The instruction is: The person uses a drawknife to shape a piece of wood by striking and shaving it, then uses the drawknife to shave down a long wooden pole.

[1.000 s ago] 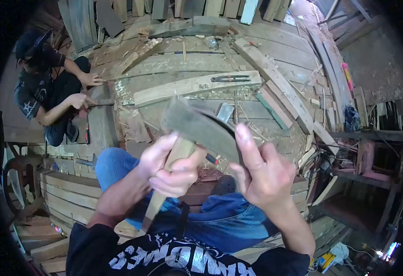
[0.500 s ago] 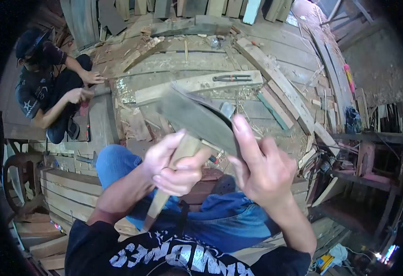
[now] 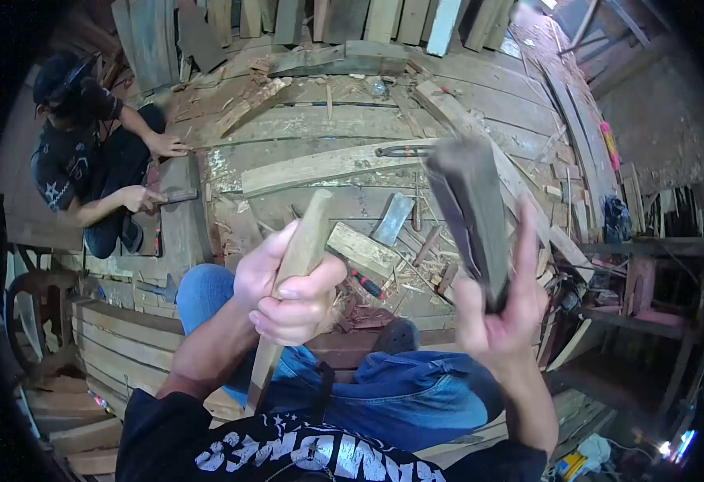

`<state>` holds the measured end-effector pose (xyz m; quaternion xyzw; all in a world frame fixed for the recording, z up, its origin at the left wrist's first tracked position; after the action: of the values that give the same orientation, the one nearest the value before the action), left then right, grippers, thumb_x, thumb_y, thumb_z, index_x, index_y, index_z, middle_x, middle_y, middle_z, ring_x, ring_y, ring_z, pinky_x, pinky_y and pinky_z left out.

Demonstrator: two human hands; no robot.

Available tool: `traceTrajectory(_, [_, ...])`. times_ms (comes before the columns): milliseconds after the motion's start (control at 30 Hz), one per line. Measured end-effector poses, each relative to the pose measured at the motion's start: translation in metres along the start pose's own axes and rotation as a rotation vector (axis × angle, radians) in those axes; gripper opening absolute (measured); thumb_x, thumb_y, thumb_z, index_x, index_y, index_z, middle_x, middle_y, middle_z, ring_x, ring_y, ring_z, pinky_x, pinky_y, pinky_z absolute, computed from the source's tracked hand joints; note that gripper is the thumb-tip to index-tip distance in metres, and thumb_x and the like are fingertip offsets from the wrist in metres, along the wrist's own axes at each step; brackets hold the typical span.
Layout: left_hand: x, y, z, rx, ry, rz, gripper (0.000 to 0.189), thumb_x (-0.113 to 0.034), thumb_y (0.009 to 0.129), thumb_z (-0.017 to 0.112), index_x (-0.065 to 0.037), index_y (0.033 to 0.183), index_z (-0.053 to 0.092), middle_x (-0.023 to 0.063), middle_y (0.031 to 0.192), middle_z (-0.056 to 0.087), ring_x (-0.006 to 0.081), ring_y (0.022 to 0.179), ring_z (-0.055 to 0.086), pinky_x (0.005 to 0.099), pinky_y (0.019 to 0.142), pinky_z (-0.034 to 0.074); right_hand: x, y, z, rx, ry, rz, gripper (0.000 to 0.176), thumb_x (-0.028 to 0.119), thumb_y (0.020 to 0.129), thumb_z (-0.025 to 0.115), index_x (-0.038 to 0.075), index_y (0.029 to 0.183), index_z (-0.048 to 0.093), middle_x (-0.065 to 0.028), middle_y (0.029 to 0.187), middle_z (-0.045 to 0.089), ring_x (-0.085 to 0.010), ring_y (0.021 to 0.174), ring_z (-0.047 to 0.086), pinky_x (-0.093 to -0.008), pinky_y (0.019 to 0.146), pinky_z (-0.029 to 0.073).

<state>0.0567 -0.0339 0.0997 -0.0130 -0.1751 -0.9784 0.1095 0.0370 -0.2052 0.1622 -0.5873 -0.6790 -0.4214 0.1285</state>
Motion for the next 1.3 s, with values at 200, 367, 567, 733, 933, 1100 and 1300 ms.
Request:
traceTrajectory(200, [0.005,0.005,0.006,0.026,0.123,0.013,0.061,-0.060,0.098,0.019,-0.008,0.074,0.039,-0.0003,0.049,0.037,0.0074,0.034,0.034,0.0189,0.027,0.028,0.026,0.043,0.052,0.291,0.522,0.291,0.030,0.007,0.085,0.068,-0.005,0.112,0.061,-0.0033,0.080,0.066,-0.0049,0.069,0.056,-0.0209,0.062,0.046])
traceTrajectory(367, [0.001,0.002,-0.009,-0.301,0.442,0.060,0.069,-0.065,0.095,0.009,-0.008,0.069,0.039,0.0022,0.049,0.039,0.0104,0.033,0.036,0.0227,0.028,0.031,0.035,0.044,0.075,0.381,0.698,0.256,0.017,0.005,0.086,0.067,-0.005,0.100,0.066,-0.0038,0.076,0.066,-0.0034,0.069,0.057,-0.0215,0.060,0.047])
traceTrajectory(567, [-0.010,-0.024,0.011,-0.866,1.347,0.213,0.035,-0.033,0.105,0.027,-0.002,0.105,0.043,-0.0010,0.066,0.044,0.0051,0.052,0.040,0.0195,0.050,0.034,0.020,0.039,0.078,0.282,0.508,0.243,0.024,0.008,0.085,0.069,-0.006,0.104,0.062,-0.0046,0.076,0.068,-0.0086,0.066,0.062,-0.0254,0.059,0.048])
traceTrajectory(733, [-0.013,-0.035,0.004,-0.865,1.331,0.335,0.041,-0.036,0.104,0.023,-0.003,0.120,0.041,0.0004,0.064,0.043,0.0056,0.043,0.037,0.0198,0.040,0.033,0.026,0.027,0.068,0.254,0.343,0.052,0.050,0.014,0.088,0.066,-0.002,0.132,0.048,-0.0108,0.075,0.066,-0.0158,0.063,0.062,-0.0297,0.058,0.049])
traceTrajectory(933, [-0.020,-0.047,0.001,-0.882,1.380,0.401,0.032,-0.026,0.104,0.031,-0.003,0.124,0.041,-0.0004,0.059,0.044,0.0053,0.044,0.041,0.0206,0.041,0.034,0.037,0.007,0.071,0.267,-0.180,-0.239,0.060,0.016,0.080,0.071,0.021,0.136,0.053,-0.0068,0.062,0.046,-0.0219,0.046,0.048,-0.0376,0.045,0.043])
traceTrajectory(1100, [-0.026,-0.050,0.001,-1.110,1.766,0.429,0.026,-0.019,0.099,0.046,0.001,0.116,0.044,0.0176,0.064,0.059,0.0334,0.060,0.065,0.0378,0.052,0.046,0.042,-0.007,0.072,0.330,-0.422,-0.132,0.063,0.016,0.078,0.072,0.027,0.136,0.052,-0.0070,0.064,0.041,-0.0229,0.046,0.048,-0.0376,0.044,0.043])
traceTrajectory(1300, [-0.022,-0.049,0.002,-1.028,1.858,0.624,0.028,-0.017,0.097,0.050,0.001,0.117,0.045,0.0189,0.063,0.059,0.0385,0.060,0.064,0.0432,0.050,0.047,0.040,-0.017,0.069,0.219,-0.494,-0.157,0.063,0.014,0.075,0.074,0.024,0.134,0.055,-0.0063,0.064,0.042,-0.0216,0.047,0.047,-0.0347,0.044,0.041])
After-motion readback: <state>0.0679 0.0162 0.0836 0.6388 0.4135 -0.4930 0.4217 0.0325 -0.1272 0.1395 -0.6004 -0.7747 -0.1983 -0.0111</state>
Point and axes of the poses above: each hand's wrist, its own y-axis towards the middle knuckle, its own z-axis out of the palm, x = y × z, the point moved 7 cm from there along y, towards the middle knuckle
